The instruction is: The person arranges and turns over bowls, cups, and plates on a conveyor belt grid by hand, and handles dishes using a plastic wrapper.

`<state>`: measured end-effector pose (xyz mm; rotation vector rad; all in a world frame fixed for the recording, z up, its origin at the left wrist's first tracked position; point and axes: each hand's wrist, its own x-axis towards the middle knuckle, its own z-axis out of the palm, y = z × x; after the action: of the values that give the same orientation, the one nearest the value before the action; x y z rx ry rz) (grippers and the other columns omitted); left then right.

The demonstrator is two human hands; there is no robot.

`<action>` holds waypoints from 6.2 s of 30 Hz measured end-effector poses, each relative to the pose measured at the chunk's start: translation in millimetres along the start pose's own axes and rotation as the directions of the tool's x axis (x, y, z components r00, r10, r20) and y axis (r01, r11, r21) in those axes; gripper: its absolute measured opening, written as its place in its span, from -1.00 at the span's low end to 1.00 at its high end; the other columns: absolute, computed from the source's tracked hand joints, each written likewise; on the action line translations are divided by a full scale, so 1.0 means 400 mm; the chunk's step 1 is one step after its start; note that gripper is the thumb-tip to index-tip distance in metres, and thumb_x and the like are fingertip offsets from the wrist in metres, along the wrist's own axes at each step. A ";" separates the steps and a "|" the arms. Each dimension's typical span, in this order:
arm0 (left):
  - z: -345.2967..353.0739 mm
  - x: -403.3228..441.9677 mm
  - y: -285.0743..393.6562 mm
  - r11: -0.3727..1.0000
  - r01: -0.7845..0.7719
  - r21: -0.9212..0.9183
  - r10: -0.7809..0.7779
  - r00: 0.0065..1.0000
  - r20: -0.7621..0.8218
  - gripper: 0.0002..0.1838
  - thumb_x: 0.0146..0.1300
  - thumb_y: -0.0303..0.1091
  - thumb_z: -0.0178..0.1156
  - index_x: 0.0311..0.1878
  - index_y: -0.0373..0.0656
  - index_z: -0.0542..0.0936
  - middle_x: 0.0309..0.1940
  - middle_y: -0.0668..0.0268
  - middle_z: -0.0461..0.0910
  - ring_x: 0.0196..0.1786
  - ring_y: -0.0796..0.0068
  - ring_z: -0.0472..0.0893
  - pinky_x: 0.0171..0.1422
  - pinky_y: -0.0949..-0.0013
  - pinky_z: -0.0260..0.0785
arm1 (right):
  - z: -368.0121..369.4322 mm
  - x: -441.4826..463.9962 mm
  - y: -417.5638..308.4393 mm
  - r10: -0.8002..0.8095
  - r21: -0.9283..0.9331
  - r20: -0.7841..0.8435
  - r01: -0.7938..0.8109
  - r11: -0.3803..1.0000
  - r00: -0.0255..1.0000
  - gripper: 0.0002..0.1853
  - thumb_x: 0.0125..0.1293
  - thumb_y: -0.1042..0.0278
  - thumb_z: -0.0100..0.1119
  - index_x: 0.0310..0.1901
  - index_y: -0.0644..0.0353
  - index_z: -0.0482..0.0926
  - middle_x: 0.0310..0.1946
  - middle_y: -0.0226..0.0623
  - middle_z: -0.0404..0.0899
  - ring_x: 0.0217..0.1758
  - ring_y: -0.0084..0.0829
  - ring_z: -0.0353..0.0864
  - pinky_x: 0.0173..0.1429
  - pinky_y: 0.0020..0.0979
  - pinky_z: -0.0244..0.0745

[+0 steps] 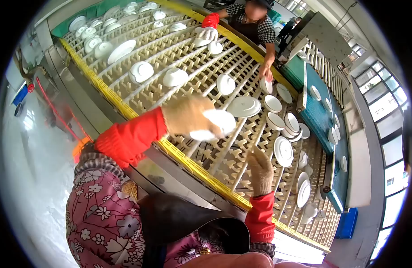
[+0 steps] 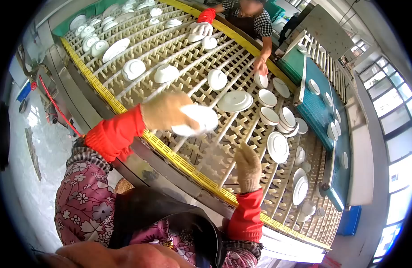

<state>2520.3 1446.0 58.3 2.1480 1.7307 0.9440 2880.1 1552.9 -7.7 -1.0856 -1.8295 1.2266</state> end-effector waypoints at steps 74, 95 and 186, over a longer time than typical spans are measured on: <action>0.079 0.084 -0.124 0.723 0.658 0.213 -0.516 0.718 -0.466 -0.15 0.33 0.07 0.56 0.59 -0.18 0.61 0.40 -0.10 0.74 0.42 -0.18 0.72 0.50 -0.07 0.57 | -0.630 -0.037 0.327 -0.287 -0.926 -0.375 -0.346 0.150 0.881 -0.18 0.29 0.18 0.58 0.57 0.21 0.53 0.28 0.08 0.72 0.33 0.15 0.75 0.40 0.06 0.64; 0.338 0.071 0.195 0.994 -0.105 -0.012 0.106 0.981 0.162 -0.53 0.38 -0.11 0.56 0.32 0.07 0.80 0.13 0.13 0.84 0.04 0.12 0.86 0.14 0.17 0.73 | -0.094 -0.091 -0.075 -0.026 0.297 0.109 -0.007 0.955 0.994 -0.52 0.60 0.42 0.38 0.49 0.25 0.72 0.22 -0.18 0.83 0.18 -0.40 0.78 0.28 -0.35 0.71; 0.546 0.536 0.260 0.722 0.045 0.690 -0.004 0.998 -0.060 0.10 0.45 0.55 0.25 0.67 -0.27 0.47 0.52 -0.01 0.61 0.59 0.08 0.54 0.87 -0.01 0.16 | -0.555 -0.075 0.260 -0.268 -0.467 0.244 0.355 0.810 0.932 -0.55 0.46 0.28 0.36 0.30 0.27 0.75 0.14 0.07 0.83 0.23 0.15 0.81 0.32 -0.07 0.70</action>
<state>2755.2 1664.7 19.8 2.5090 2.4203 0.3463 3112.4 1632.2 -34.4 -0.9026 -2.4337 0.6672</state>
